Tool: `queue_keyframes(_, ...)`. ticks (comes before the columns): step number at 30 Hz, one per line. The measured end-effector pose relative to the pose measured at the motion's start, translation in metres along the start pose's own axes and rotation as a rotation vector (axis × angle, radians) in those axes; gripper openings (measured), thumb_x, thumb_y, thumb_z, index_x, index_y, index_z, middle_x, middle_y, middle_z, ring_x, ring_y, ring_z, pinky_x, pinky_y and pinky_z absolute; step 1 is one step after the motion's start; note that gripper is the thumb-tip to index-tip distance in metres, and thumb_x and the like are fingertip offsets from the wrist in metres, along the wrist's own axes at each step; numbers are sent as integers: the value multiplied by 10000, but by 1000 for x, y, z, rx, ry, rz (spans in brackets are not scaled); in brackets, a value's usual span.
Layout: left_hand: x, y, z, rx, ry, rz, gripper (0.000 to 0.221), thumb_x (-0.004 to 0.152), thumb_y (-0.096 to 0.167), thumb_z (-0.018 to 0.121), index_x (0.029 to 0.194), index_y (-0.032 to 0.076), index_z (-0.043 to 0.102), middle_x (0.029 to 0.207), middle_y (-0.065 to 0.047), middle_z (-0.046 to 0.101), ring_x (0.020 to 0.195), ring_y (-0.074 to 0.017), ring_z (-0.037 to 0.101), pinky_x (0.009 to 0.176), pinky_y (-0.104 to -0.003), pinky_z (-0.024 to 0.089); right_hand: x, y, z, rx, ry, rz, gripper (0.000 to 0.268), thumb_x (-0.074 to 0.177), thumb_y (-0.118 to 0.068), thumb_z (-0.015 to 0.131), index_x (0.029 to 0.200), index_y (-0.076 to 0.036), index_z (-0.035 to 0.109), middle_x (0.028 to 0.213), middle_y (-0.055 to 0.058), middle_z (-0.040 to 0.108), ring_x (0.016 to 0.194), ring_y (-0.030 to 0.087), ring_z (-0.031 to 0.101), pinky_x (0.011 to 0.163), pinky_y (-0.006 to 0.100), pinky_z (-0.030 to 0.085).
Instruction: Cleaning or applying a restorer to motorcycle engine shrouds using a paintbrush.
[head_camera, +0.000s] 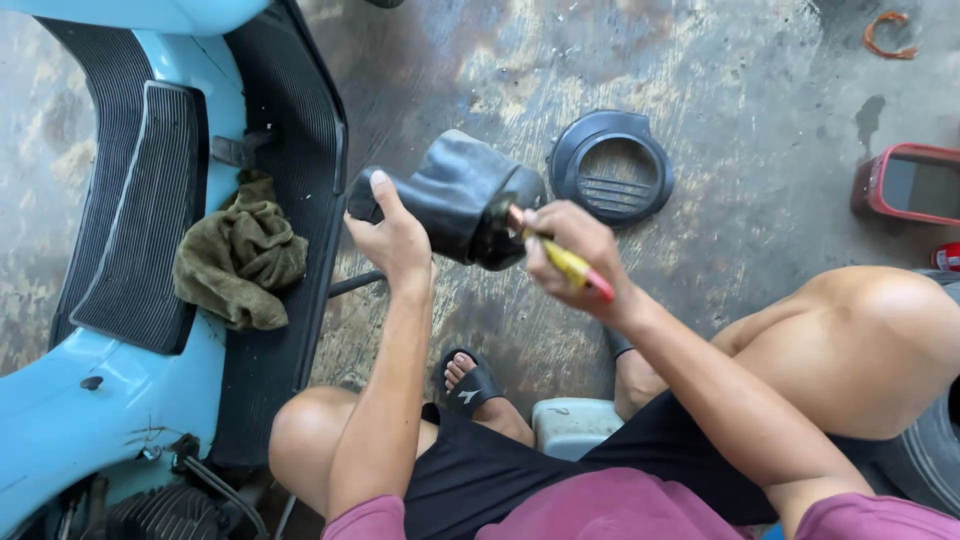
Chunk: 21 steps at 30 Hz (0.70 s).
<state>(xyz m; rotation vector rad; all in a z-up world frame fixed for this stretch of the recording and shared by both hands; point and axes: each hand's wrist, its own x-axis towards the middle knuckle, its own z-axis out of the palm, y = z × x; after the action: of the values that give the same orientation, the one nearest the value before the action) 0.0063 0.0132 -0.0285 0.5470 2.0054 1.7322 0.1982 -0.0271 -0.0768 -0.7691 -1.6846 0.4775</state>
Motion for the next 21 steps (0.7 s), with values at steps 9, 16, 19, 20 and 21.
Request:
queue_keyframes(9,2,4,-4,-31,-4,29,509,893,464,724,1120,24,603,1088,-179,669,1131,-303,644,986,-404,485,-2,-44,13,66,-137,91,125,834,3,710,956,31,717,904,219,699,762,400,698,704,426,587)
queue_keyframes(16,6,-3,-6,-12,-67,186,449,940,470,693,1128,76,588,1043,-125,637,1077,-254,639,955,-391,494,19,-56,-2,228,-85,451,183,892,-30,673,1051,39,733,911,197,723,804,179,655,681,363,553)
queue_keyframes(19,7,-2,-6,-34,-78,201,419,952,452,682,1120,83,574,1010,-102,609,1035,-208,609,945,-371,485,20,-51,-6,234,-92,514,180,905,-28,680,1069,15,739,932,175,721,834,146,640,689,327,548)
queue_keyframes(20,6,-1,-6,-43,-91,207,420,949,456,683,1112,86,570,997,-94,601,1018,-202,605,930,-366,488,17,-46,-7,209,-88,509,187,901,-52,694,1071,3,749,954,176,731,853,169,670,716,335,558)
queue_keyframes(21,6,0,-7,-53,-104,213,421,945,460,685,1105,89,567,983,-86,593,1001,-197,602,915,-361,492,14,-42,-8,183,-85,504,195,896,-75,709,1073,-9,758,977,176,741,873,192,700,743,343,568)
